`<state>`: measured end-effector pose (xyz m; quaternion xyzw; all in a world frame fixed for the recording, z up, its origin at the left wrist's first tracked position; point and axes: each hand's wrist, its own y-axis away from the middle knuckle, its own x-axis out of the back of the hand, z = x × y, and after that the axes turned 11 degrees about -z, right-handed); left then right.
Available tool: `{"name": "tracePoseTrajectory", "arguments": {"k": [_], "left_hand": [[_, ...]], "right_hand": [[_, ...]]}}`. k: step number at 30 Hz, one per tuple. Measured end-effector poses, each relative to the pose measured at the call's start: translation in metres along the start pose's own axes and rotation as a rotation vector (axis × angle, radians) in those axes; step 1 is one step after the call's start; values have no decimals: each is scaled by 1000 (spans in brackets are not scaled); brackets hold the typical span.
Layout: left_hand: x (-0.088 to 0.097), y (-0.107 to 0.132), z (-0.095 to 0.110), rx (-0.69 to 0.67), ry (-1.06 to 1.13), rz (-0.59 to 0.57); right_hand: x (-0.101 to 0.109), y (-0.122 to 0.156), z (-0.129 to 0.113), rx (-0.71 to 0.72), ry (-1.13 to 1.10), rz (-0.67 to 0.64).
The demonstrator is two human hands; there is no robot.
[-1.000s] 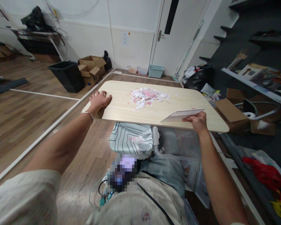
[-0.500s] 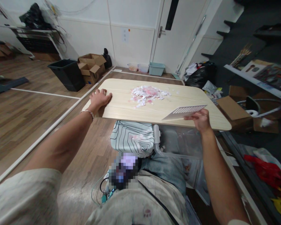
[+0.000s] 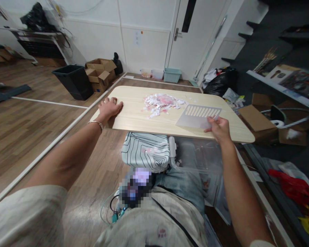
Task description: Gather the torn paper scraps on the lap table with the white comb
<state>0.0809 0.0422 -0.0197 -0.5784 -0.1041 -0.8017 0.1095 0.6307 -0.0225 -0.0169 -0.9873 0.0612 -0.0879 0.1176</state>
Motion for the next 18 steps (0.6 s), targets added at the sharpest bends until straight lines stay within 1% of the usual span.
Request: {"name": "tracePoseTrajectory", "arguments": {"k": [8, 18], "left_hand": [[1, 1, 1, 4, -7, -13], [0, 0, 0, -7, 2, 1]], "right_hand": [[1, 0, 1, -14, -13, -26], [6, 3, 3, -7, -60, -54]]}}
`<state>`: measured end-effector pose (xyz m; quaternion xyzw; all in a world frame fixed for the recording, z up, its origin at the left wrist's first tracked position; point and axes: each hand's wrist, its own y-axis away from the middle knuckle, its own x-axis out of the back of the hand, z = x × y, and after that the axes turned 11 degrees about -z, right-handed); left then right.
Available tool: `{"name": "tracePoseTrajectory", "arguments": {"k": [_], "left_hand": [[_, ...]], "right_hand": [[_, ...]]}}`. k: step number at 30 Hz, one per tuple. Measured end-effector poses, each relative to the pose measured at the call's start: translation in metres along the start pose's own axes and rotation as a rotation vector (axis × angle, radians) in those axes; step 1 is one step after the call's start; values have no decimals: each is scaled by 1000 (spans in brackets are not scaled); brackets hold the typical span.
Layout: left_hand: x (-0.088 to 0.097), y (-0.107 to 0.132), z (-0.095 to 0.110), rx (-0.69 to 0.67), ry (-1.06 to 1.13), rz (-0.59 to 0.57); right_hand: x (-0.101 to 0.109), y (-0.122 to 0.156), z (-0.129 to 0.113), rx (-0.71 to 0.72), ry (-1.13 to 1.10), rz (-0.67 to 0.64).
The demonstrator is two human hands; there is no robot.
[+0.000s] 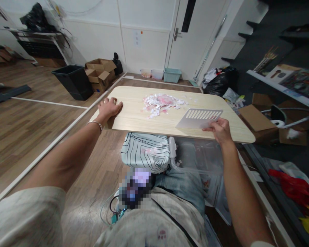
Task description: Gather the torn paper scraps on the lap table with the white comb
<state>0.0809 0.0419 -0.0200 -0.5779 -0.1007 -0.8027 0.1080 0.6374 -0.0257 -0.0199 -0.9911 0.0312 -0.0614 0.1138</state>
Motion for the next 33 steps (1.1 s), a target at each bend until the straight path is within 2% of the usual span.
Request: {"name": "tracePoseTrajectory", "arguments": {"k": [11, 20, 33], "left_hand": [[2, 3, 2, 0, -4, 4], [2, 2, 2, 8, 4, 1], [2, 1, 2, 9, 2, 17]], "right_hand": [[0, -4, 3, -18, -43, 23], [-3, 0, -5, -22, -39, 31], [-8, -2, -3, 13, -62, 107]]}}
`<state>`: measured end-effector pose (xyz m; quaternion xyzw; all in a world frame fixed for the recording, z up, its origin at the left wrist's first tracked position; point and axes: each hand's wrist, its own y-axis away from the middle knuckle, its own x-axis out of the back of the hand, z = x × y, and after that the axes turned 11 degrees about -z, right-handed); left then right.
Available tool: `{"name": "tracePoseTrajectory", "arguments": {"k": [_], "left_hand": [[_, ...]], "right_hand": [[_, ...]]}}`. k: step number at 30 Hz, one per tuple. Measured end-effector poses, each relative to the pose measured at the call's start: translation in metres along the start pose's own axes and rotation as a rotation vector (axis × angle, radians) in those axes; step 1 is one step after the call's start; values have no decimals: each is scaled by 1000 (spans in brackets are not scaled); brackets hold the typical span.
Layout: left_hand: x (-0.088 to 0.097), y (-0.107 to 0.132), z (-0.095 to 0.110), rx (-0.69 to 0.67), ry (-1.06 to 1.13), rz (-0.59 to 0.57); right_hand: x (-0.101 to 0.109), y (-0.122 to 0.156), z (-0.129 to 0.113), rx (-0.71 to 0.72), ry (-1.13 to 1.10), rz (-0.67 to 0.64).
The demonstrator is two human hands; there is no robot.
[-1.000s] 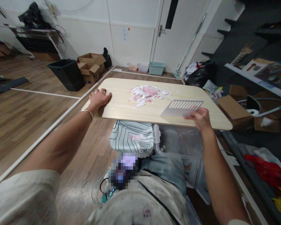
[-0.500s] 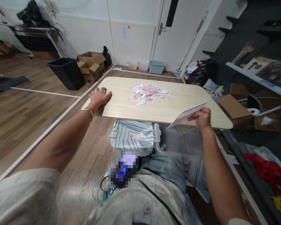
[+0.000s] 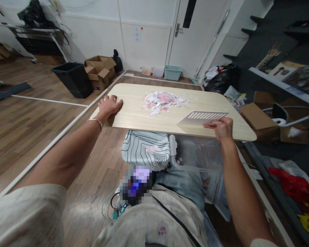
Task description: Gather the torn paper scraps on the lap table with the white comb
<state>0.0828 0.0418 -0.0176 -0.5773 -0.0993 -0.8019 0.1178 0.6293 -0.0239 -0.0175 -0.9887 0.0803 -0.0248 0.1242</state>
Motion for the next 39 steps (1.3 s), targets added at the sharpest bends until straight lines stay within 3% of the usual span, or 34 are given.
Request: {"name": "tracePoseTrajectory", "arguments": {"k": [10, 20, 39], "left_hand": [[1, 3, 2, 9, -10, -9], [2, 4, 1, 4, -11, -17], [4, 7, 3, 0, 11, -19]], "right_hand": [[1, -8, 8, -20, 51, 4], [-1, -5, 8, -9, 48, 111], [0, 3, -4, -33, 62, 23]]}}
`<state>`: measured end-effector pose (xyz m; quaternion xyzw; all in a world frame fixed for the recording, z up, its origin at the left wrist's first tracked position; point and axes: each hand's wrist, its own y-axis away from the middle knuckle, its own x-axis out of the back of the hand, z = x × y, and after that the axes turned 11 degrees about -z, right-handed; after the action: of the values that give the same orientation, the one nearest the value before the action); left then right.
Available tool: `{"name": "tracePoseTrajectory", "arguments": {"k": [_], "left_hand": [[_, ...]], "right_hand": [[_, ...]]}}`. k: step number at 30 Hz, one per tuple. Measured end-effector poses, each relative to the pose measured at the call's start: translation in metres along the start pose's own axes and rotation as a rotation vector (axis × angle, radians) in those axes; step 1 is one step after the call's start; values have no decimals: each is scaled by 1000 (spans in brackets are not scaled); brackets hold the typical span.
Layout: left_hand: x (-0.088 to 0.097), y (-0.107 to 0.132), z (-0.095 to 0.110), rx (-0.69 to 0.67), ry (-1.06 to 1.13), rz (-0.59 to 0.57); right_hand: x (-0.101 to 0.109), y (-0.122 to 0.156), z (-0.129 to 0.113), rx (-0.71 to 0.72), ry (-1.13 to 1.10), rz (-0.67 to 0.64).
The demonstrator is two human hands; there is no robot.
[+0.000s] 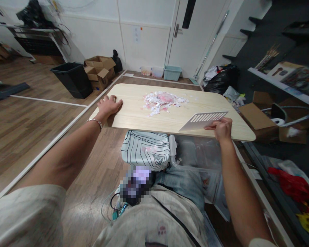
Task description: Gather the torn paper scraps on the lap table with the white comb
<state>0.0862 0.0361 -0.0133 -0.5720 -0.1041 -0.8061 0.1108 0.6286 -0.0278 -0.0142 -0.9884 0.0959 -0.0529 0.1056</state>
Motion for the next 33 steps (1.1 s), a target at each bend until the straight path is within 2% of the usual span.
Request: {"name": "tracePoseTrajectory", "arguments": {"k": [25, 29, 33], "left_hand": [[2, 2, 1, 4, -14, -9], [1, 1, 1, 7, -12, -5], [2, 1, 1, 13, -16, -11]], "right_hand": [[0, -2, 4, 26, -29, 19], [1, -3, 5, 61, 9, -19], [2, -1, 3, 99, 154, -122]]}}
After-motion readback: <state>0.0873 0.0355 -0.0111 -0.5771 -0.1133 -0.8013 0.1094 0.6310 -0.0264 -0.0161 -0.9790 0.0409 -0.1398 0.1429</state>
